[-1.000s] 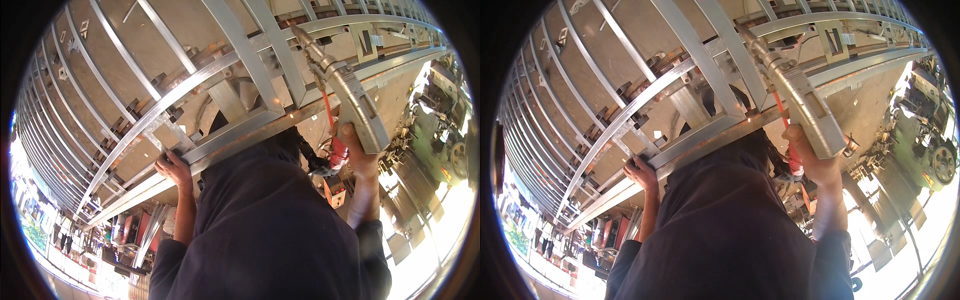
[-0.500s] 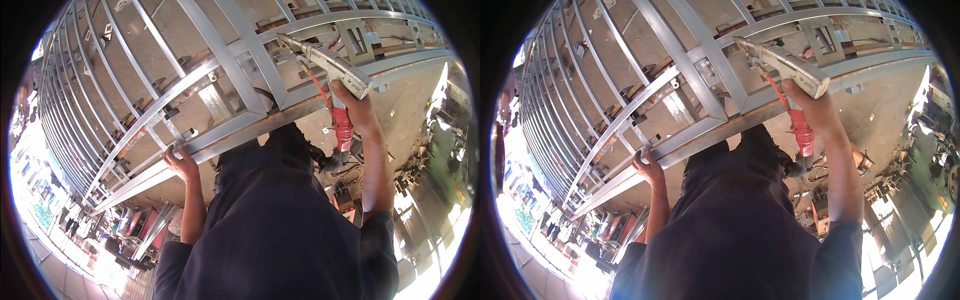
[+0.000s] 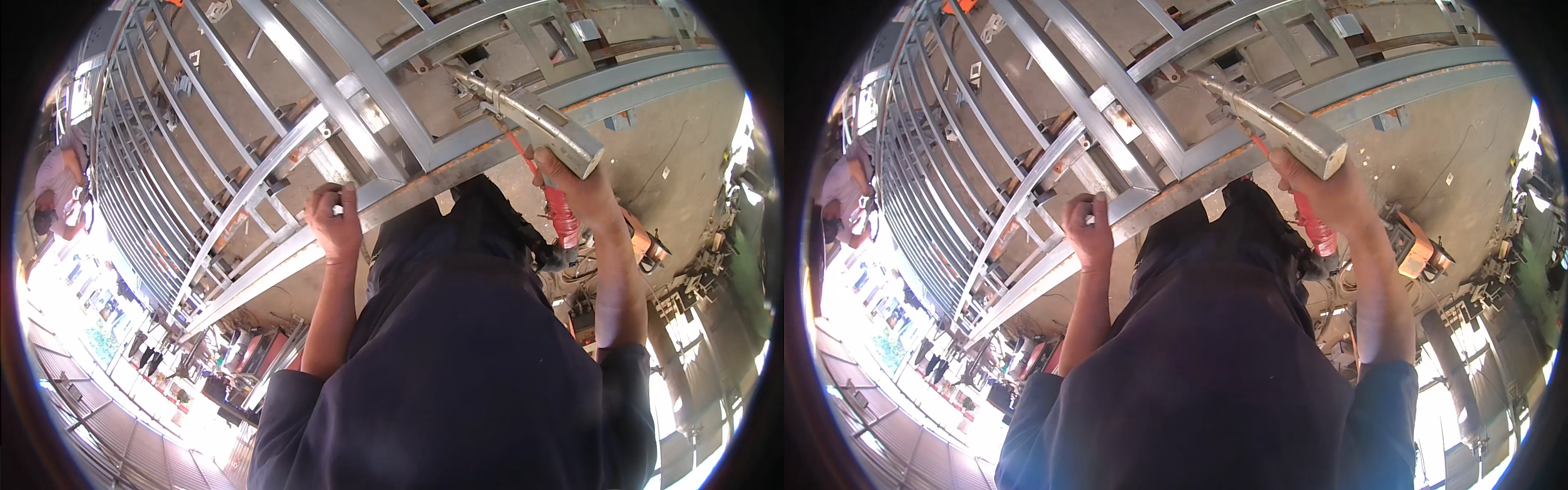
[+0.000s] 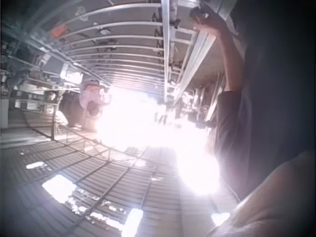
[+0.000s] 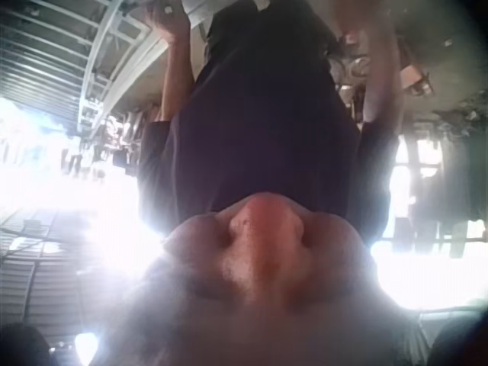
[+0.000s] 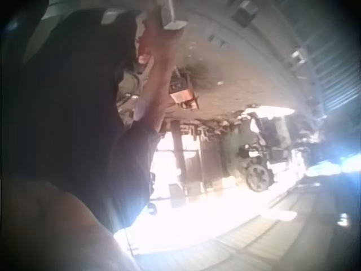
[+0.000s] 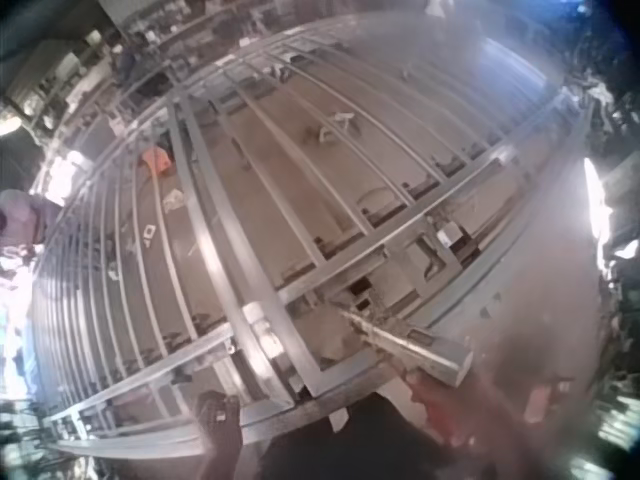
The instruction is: The person welds joints on a large metal frame using a handheld welding torch. They move along the frame, positioning the torch at intersections and applying welds to secure the structure.
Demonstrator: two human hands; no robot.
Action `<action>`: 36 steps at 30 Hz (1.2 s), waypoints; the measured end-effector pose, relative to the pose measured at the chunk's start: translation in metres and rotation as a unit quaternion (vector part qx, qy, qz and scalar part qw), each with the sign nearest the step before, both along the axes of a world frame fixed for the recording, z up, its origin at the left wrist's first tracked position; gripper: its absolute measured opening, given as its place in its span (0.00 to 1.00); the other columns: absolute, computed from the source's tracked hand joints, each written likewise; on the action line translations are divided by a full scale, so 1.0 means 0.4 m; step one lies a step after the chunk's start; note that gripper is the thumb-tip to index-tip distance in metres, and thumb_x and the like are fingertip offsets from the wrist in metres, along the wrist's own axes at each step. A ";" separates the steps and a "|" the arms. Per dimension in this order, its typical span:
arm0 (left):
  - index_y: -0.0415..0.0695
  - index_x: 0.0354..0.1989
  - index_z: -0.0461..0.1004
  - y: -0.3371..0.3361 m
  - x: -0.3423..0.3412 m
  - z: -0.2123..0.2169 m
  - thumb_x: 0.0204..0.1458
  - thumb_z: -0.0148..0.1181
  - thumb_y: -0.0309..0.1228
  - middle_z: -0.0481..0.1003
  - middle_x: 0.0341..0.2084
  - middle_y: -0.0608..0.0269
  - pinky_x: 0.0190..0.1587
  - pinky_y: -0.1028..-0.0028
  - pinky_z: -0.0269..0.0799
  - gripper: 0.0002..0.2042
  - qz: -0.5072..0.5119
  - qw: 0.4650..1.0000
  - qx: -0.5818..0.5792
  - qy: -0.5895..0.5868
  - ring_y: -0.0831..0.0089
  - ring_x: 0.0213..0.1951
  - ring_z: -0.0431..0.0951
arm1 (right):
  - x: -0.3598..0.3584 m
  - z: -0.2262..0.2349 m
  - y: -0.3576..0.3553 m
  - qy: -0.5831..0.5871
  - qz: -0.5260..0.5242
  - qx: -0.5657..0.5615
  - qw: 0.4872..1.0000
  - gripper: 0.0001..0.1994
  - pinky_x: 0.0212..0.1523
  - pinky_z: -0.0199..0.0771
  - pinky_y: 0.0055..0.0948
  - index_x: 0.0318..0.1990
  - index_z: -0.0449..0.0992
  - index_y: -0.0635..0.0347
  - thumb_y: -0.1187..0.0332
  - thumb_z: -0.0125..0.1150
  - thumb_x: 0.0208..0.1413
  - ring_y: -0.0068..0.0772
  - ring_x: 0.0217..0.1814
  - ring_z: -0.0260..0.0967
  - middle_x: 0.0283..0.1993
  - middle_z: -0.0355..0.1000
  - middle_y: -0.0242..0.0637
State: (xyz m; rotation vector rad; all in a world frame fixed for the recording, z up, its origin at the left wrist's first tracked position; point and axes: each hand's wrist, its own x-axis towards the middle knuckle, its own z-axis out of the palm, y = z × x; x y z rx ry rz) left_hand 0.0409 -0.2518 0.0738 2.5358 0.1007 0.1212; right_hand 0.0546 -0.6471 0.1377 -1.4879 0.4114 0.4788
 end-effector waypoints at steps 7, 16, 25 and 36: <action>0.41 0.38 0.79 -0.159 -0.064 -0.030 0.55 0.68 0.29 0.80 0.40 0.53 0.50 0.57 0.75 0.07 -0.100 0.986 -0.086 0.106 0.51 0.44 0.79 | 0.015 0.023 -0.003 -0.041 -0.017 -0.018 0.999 0.19 0.35 0.72 0.24 0.56 0.76 0.64 0.58 0.64 0.68 0.22 0.34 0.72 0.40 0.77 0.33; 0.51 0.57 0.78 -0.226 0.297 -0.044 0.59 0.63 0.47 0.78 0.57 0.66 0.73 0.56 0.59 0.21 -0.504 0.827 0.244 0.054 0.65 0.66 0.71 | -0.009 0.026 -0.005 -0.057 -0.040 -0.023 0.997 0.17 0.36 0.74 0.26 0.54 0.78 0.62 0.60 0.67 0.66 0.22 0.34 0.73 0.44 0.80 0.33; 0.48 0.68 0.71 -0.380 0.474 -0.055 0.64 0.54 0.58 0.77 0.60 0.54 0.66 0.56 0.68 0.32 -0.584 0.587 0.363 0.427 0.54 0.65 0.72 | -0.132 0.031 -0.028 -0.070 -0.131 -0.040 0.988 0.14 0.37 0.75 0.26 0.54 0.78 0.66 0.65 0.64 0.68 0.23 0.35 0.75 0.45 0.80 0.36; 0.44 0.66 0.71 -0.366 0.468 -0.082 0.64 0.59 0.52 0.78 0.55 0.44 0.60 0.54 0.72 0.29 -0.624 0.608 0.263 0.415 0.46 0.58 0.77 | -0.215 0.038 0.017 -0.056 -0.233 -0.038 0.970 0.16 0.37 0.77 0.28 0.57 0.77 0.65 0.65 0.64 0.68 0.25 0.36 0.76 0.45 0.81 0.39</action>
